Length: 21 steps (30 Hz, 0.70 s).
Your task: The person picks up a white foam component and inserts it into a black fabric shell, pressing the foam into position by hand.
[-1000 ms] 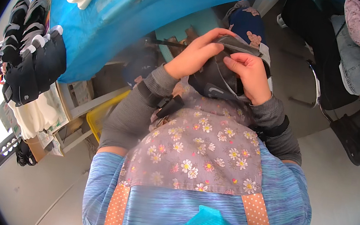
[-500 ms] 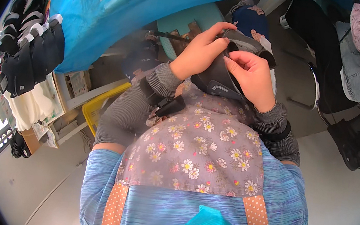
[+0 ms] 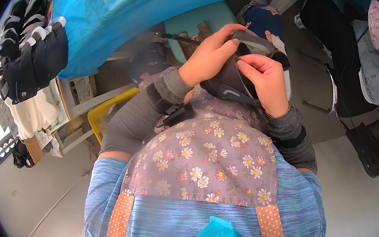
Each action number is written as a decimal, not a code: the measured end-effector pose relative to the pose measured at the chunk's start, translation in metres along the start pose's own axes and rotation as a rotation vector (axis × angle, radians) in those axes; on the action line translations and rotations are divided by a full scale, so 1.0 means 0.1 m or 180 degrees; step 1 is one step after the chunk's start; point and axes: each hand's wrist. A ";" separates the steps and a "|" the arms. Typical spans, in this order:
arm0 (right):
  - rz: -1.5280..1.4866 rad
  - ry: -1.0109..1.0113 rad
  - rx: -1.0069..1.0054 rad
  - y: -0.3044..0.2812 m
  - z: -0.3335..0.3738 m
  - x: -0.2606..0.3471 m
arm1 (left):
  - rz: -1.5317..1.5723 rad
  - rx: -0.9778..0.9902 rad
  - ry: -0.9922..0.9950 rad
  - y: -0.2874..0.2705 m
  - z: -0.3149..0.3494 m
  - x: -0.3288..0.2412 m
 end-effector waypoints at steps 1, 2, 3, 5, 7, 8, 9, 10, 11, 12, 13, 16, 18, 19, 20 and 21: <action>-0.0004 0.0000 0.0001 0.01 0.00 0.00 | -0.0059 -0.0001 0.0101 0.00 -0.01 0.00; -0.0027 -0.0023 -0.0015 0.01 0.01 0.00 | -0.0066 -0.0004 0.0105 0.00 -0.02 0.01; -0.0049 -0.0045 -0.0033 0.01 0.01 0.00 | -0.0021 0.0011 0.0161 0.01 -0.02 0.03; 0.0076 -0.0101 -0.0032 0.01 0.03 0.02 | 0.0018 0.0029 0.0218 0.01 -0.03 0.03; 0.0204 -0.0155 -0.0035 0.02 0.05 0.07 | -0.0059 0.0077 0.0261 0.00 -0.04 0.01; 0.0410 -0.0346 -0.0029 0.03 0.07 0.10 | -0.0062 0.0075 0.0259 0.00 -0.03 0.01; 0.0617 -0.0539 -0.0022 0.04 0.08 0.12 | -0.0139 -0.0010 0.0421 0.01 -0.04 0.02; 0.0616 -0.0539 -0.0016 0.03 0.08 0.12 | -0.0215 -0.0098 0.0584 0.01 -0.03 0.02; 0.0678 -0.0605 0.0009 0.02 0.08 0.13 | -0.0214 -0.0103 0.0589 0.02 -0.03 0.03; 0.0741 -0.0673 0.0037 0.02 0.08 0.14 | -0.0380 -0.0186 0.0666 0.02 -0.01 0.04; 0.0747 -0.0682 0.0046 0.04 0.08 0.15 | -0.0546 -0.0273 0.0744 0.02 0.00 0.04; 0.1134 -0.1098 0.0009 0.12 0.10 0.19 | -0.0999 -0.0127 0.0402 -0.04 0.02 -0.18; 0.1334 -0.1468 -0.0293 0.16 0.07 0.17 | -0.1113 -0.0320 0.0557 -0.06 0.03 -0.22; 0.1298 -0.1550 -0.0315 0.18 0.06 0.16 | -0.1417 -0.0585 0.0839 -0.08 0.03 -0.25; 0.1310 -0.1566 -0.0319 0.21 0.05 0.16 | -0.1716 -0.0846 0.1121 -0.11 0.05 -0.28; 0.1238 -0.1703 -0.0408 0.26 0.04 0.17 | -0.1793 -0.0841 0.1227 -0.14 0.10 -0.33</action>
Point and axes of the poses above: each hand's wrist, its own z-axis away from the middle knuckle, its own y-axis out of the palm, x = y × z, and after that the axes turned 12 degrees about -x, right-handed
